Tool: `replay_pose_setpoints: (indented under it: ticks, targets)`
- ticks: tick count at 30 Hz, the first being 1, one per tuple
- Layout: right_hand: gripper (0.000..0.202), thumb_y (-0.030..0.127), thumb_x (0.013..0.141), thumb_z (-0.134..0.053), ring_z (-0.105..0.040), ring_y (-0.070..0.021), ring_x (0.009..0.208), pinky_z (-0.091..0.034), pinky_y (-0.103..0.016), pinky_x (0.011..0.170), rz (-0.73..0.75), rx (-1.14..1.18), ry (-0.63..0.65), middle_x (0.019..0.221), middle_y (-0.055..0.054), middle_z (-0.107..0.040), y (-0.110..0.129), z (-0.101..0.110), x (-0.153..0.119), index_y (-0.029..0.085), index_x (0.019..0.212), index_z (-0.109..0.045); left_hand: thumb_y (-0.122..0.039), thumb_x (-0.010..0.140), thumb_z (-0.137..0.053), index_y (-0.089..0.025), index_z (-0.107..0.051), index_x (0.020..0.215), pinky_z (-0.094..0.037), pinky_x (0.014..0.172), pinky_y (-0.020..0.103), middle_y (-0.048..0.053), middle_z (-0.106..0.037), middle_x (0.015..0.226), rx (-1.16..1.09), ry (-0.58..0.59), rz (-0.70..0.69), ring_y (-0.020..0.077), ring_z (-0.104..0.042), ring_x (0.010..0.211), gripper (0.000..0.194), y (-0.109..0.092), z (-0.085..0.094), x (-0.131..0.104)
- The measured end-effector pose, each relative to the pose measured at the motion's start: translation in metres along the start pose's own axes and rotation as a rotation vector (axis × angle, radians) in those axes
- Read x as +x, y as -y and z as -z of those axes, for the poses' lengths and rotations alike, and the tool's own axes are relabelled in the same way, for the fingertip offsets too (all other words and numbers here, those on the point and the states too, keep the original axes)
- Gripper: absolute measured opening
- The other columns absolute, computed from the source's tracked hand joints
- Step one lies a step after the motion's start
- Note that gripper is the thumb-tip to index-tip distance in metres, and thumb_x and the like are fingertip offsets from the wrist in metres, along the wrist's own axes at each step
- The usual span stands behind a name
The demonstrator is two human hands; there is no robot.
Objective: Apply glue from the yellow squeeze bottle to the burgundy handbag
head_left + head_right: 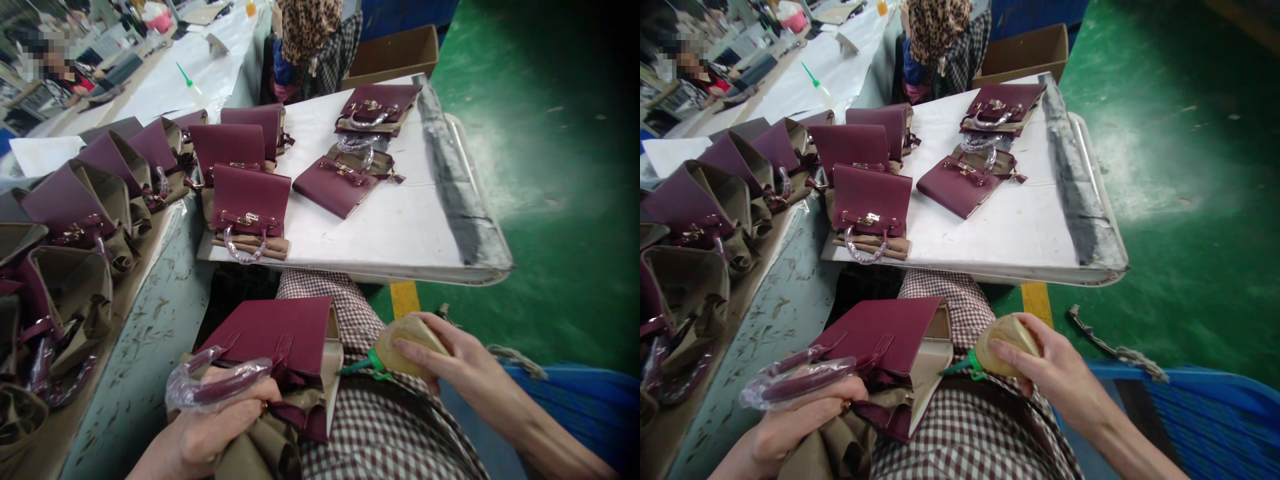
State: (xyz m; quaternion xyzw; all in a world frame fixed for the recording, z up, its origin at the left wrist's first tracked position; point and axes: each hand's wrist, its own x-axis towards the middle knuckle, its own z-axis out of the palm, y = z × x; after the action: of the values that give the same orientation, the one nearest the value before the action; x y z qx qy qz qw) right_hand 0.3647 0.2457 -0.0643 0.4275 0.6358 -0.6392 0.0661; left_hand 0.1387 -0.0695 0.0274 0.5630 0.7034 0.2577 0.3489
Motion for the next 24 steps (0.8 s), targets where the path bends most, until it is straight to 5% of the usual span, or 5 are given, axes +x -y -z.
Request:
replay_pose_setpoints:
  ticks: [3, 8, 13, 20, 24]
  targets:
    - [0.068, 0.077, 0.073, -0.076, -0.062, -0.0247, 0.063, -0.052, -0.037, 0.049, -0.009, -0.034, -0.022, 0.086, -0.006, -0.074, -0.01, 0.0, 0.009, 0.022, 0.112, -0.068, -0.012, 0.112, -0.025, -0.019, -0.069, 0.112, -0.052, 0.085, 0.023, 0.003, -0.077, 0.11, -0.045, 0.043, 0.02, 0.015, -0.071, 0.099, 0.044, -0.005, 0.006, 0.004]
    - [0.078, 0.074, 0.072, -0.078, -0.069, -0.0316, 0.084, -0.057, -0.04, 0.065, 0.006, -0.076, -0.083, 0.101, -0.011, -0.076, -0.028, 0.0, 0.011, 0.019, 0.124, -0.063, -0.021, 0.114, -0.032, -0.019, -0.07, 0.108, -0.056, 0.085, 0.023, 0.004, -0.079, 0.105, -0.04, -0.041, 0.053, 0.0162, -0.072, 0.094, 0.039, -0.009, 0.002, 0.007]
    - [0.064, 0.074, 0.08, -0.075, -0.064, -0.0247, 0.072, -0.054, -0.033, 0.052, 0.01, 0.025, 0.036, 0.092, -0.007, -0.074, -0.013, -0.002, -0.006, 0.021, 0.115, -0.067, -0.026, 0.114, -0.033, -0.02, -0.071, 0.108, -0.057, 0.082, 0.022, 0.004, -0.078, 0.098, -0.064, -0.078, 0.034, 0.0163, -0.071, 0.086, 0.038, -0.009, 0.0, 0.009]
    - [0.039, 0.057, 0.087, -0.083, -0.05, -0.0097, 0.051, -0.042, -0.016, 0.04, -0.192, 0.692, 0.284, 0.075, -0.003, -0.067, 0.005, 0.0, -0.028, 0.02, 0.098, -0.078, -0.023, 0.116, -0.033, -0.02, -0.068, 0.101, -0.054, 0.084, 0.023, 0.006, -0.078, 0.098, -0.112, -0.278, 0.016, 0.0158, -0.073, 0.087, 0.038, -0.011, -0.007, 0.012]
    - [0.039, 0.052, 0.087, -0.084, -0.044, -0.0051, 0.04, -0.039, -0.012, 0.037, -0.31, 1.234, 0.28, 0.058, 0.002, -0.049, -0.001, -0.002, -0.03, 0.017, 0.103, -0.079, -0.024, 0.111, -0.051, -0.018, -0.065, 0.089, -0.058, 0.079, 0.022, 0.009, -0.077, 0.095, -0.064, -0.433, -0.094, 0.0167, -0.075, 0.084, 0.027, 0.001, -0.001, 0.009]
